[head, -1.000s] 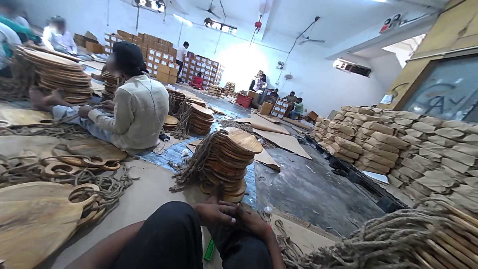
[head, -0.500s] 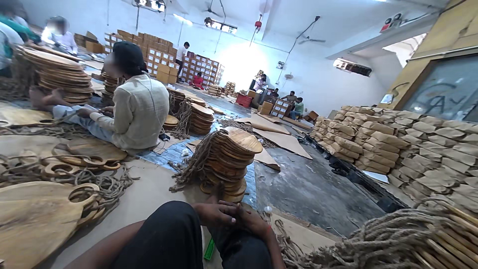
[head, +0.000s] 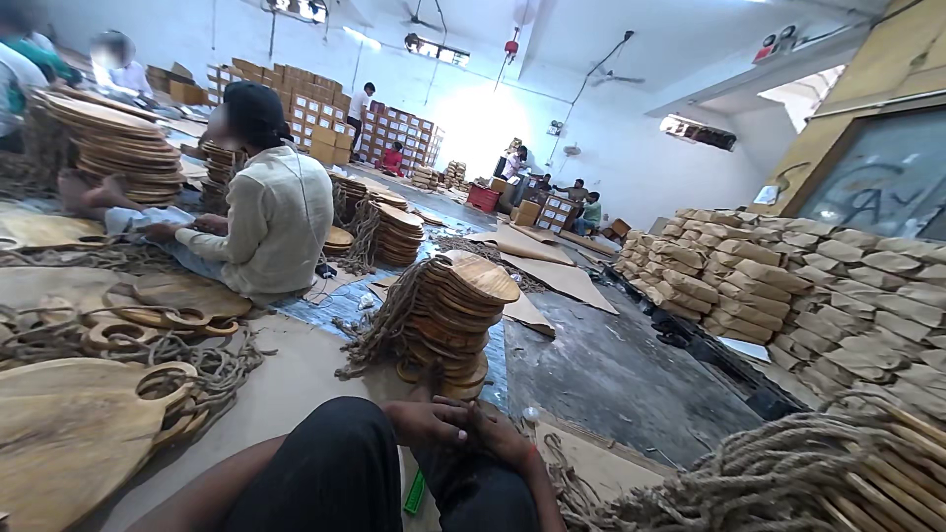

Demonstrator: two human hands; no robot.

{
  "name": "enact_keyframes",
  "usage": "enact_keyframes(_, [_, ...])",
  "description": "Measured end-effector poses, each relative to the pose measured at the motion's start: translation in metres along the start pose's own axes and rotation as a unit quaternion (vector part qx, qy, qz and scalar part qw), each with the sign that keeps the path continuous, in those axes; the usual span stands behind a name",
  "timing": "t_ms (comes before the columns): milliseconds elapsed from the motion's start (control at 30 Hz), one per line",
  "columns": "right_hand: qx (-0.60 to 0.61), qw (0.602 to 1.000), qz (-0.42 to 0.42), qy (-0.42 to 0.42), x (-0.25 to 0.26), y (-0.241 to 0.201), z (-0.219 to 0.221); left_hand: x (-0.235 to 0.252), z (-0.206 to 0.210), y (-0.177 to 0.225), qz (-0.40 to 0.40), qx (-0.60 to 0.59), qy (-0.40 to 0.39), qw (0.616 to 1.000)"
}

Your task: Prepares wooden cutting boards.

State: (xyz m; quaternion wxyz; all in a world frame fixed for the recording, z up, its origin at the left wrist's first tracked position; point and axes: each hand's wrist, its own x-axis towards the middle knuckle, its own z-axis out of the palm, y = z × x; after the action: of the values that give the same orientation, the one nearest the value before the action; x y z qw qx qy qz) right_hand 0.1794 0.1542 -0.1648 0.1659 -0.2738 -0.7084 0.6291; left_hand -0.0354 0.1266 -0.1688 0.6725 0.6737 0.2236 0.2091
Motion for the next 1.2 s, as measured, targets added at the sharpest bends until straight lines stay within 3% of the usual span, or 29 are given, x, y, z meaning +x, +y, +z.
enact_keyframes(333, [-0.009,1.0,0.01,0.002,0.0004,0.0024,-0.0019,0.0018,-0.0029,-0.0032,-0.004,0.004,-0.003,1.0])
enact_keyframes(533, [-0.032,0.998,0.038,0.044,-0.0027,-0.0039,0.0028,0.0005,-0.0011,-0.0007,-0.006,0.017,-0.003,1.0])
enact_keyframes(1200, [-0.022,0.999,0.026,0.03,-0.0017,-0.0032,0.0022,0.0003,-0.0017,-0.0023,-0.007,0.009,0.004,1.0])
